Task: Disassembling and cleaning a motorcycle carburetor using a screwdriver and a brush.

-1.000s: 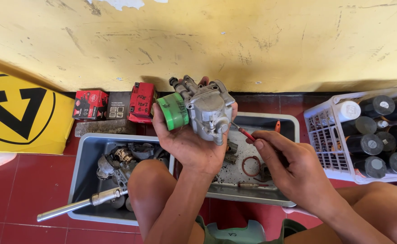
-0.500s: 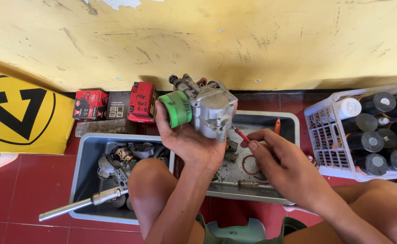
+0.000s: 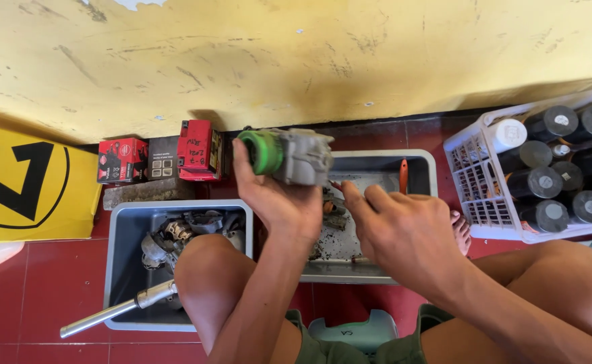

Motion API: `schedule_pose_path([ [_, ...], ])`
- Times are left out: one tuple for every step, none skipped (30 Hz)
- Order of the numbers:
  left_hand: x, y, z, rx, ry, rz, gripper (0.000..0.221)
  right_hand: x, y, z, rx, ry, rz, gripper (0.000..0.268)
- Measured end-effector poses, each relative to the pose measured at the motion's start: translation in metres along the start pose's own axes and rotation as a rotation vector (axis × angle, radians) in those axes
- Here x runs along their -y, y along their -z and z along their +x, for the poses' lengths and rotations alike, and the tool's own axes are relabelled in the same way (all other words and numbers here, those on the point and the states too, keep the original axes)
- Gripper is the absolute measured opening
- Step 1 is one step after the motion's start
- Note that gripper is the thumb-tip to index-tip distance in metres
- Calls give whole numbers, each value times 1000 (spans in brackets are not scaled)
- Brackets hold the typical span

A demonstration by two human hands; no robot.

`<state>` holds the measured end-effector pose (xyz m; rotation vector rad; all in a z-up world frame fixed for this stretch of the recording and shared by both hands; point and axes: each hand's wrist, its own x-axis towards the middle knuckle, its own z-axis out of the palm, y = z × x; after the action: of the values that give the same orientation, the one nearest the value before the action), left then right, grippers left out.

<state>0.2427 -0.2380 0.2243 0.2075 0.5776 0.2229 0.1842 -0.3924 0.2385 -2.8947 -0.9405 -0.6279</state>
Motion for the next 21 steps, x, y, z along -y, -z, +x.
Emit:
schedule_pose_path([
  [0,0,-1,0,3,1,36,-1,2,1,1,-3,-1,38],
  [-1,0,-1,19,54,-18,40,-2,3,2,-35,-38,61,32],
  [-1,-1,-1,37,105,-38,44,-4,5,4,-71,-73,123,26],
  [1,-1,-2,37,107,-37,44,-3,12,7,-70,-75,122,26],
  [3,-2,-2,11,152,-25,45,-3,19,11,-91,-127,185,20],
  [6,-1,-4,-16,201,-15,45,-2,27,14,-109,-178,245,17],
  [6,-5,-7,-18,206,-18,45,-5,34,14,-104,-180,241,17],
  [5,-11,-9,-78,246,-65,53,-7,40,16,-116,-229,446,12],
  [3,-17,-11,-137,287,-111,64,-9,47,18,-126,-276,652,10],
  [2,-21,-14,-133,286,-117,64,-15,49,17,-126,-270,649,10],
  [0,-26,-17,-161,323,-117,65,-20,51,17,-216,-316,841,14],
  [-1,-29,-21,-190,359,-119,66,-24,53,16,-302,-362,1036,21],
  [-2,-27,-21,-188,357,-126,66,-31,51,15,-299,-355,1034,21],
  [-1,-26,-21,-147,406,-106,73,-38,49,13,-411,-414,1026,27],
  [0,-24,-21,-105,455,-85,81,-46,46,11,-523,-475,1017,36],
  [-3,-34,-29,-103,458,-87,81,-51,44,9,-523,-473,1011,36],
  [-6,-43,-37,-138,455,-5,84,-57,42,7,-578,-462,1019,32],
  [-9,-52,-46,-174,451,78,86,-62,39,4,-631,-453,1029,29],
  [-7,-41,-40,-174,454,76,86,-65,37,2,-629,-453,1026,29],
  [-4,-31,-34,-22,483,69,71,-68,34,-1,-644,-462,1020,30],
  [-1,-20,-29,130,512,63,59,-70,31,-3,-659,-471,1015,33],
])
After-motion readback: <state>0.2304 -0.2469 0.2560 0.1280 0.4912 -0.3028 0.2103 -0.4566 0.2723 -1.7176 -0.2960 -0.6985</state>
